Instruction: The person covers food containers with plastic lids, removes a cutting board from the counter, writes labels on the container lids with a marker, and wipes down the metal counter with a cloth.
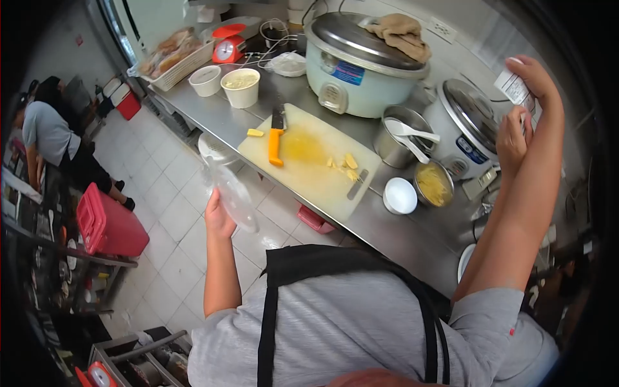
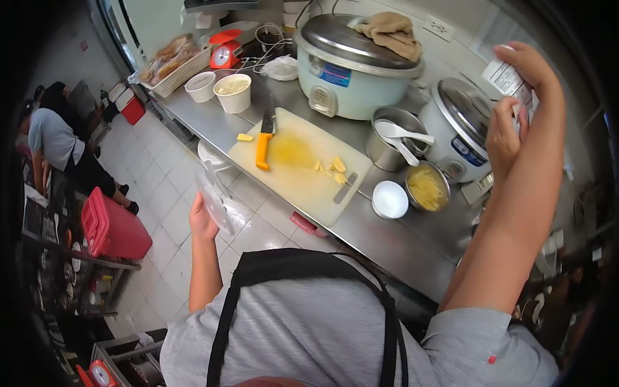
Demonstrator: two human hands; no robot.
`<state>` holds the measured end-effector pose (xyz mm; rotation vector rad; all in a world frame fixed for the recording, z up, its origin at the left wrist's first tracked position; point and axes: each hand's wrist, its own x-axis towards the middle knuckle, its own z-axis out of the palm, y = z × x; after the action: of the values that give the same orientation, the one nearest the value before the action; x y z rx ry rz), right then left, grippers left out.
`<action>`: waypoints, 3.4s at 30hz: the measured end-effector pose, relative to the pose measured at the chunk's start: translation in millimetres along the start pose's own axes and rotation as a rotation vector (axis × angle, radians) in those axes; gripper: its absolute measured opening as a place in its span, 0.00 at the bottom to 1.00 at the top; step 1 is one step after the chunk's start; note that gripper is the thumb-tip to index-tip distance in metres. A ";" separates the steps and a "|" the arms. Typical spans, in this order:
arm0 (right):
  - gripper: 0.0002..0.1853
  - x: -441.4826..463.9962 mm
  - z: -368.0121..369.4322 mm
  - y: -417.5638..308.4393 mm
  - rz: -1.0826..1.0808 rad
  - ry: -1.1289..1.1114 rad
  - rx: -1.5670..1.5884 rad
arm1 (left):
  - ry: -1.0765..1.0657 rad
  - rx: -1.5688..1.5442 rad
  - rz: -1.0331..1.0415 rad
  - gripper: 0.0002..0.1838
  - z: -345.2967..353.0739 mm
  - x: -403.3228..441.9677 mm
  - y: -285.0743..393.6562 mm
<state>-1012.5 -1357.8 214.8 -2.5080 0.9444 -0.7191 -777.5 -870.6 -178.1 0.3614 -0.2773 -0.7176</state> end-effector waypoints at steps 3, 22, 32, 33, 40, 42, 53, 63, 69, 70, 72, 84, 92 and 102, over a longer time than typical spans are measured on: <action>0.15 5.3 20.4 -26.9 -0.081 0.250 0.083 | 0.036 -0.089 0.020 0.19 -37.7 -3.9 11.5; 0.06 -13.7 468.2 -187.9 0.210 -0.524 1.345 | 0.231 0.625 0.092 0.13 -47.1 215.5 192.5; 0.13 -51.6 522.1 -257.7 0.296 -0.952 1.120 | 0.224 0.461 -0.159 0.12 -86.1 249.4 203.7; 0.12 -48.3 526.8 -255.8 0.256 -0.922 1.120 | 0.218 0.447 -0.179 0.12 -86.3 249.7 202.5; 0.06 -38.8 562.2 -254.1 0.235 -0.167 1.221 | -0.122 -0.125 -0.702 0.18 -84.3 253.8 193.7; 0.07 -41.0 566.6 -256.5 0.179 -0.065 1.146 | -0.074 -0.020 -0.699 0.19 -60.8 251.2 179.4; 0.21 -64.1 548.6 -223.4 0.132 -0.253 1.262 | 0.024 0.253 -0.649 0.23 -32.8 284.3 135.9; 0.10 -94.0 392.8 -66.9 0.387 0.409 0.713 | -0.194 0.266 -0.662 0.21 -11.6 298.5 99.4; 0.09 -142.8 240.1 111.7 0.789 0.870 0.746 | -0.239 0.161 -0.633 0.25 2.6 287.4 62.8; 0.09 -149.3 228.8 157.2 0.880 0.887 0.798 | -0.154 0.159 -0.621 0.25 12.4 278.2 55.9; 0.10 -152.2 212.8 239.5 1.018 0.898 0.833 | -0.203 0.060 -0.679 0.25 16.5 268.0 30.1; 0.24 -90.1 207.6 478.9 1.206 0.496 0.019 | -0.141 -0.027 -0.721 0.24 75.4 197.7 -69.8; 0.21 -122.5 249.1 464.9 0.940 0.740 0.505 | -0.290 0.058 -0.661 0.24 76.4 195.2 -87.5; 0.19 -147.4 254.6 516.0 0.811 0.374 -0.769 | 0.018 0.401 -0.493 0.26 106.0 177.5 -109.9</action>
<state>-1220.2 -1583.3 -293.8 -2.1719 2.5523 -0.6104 -752.9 -1092.1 -106.0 0.8355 -0.3187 -1.1446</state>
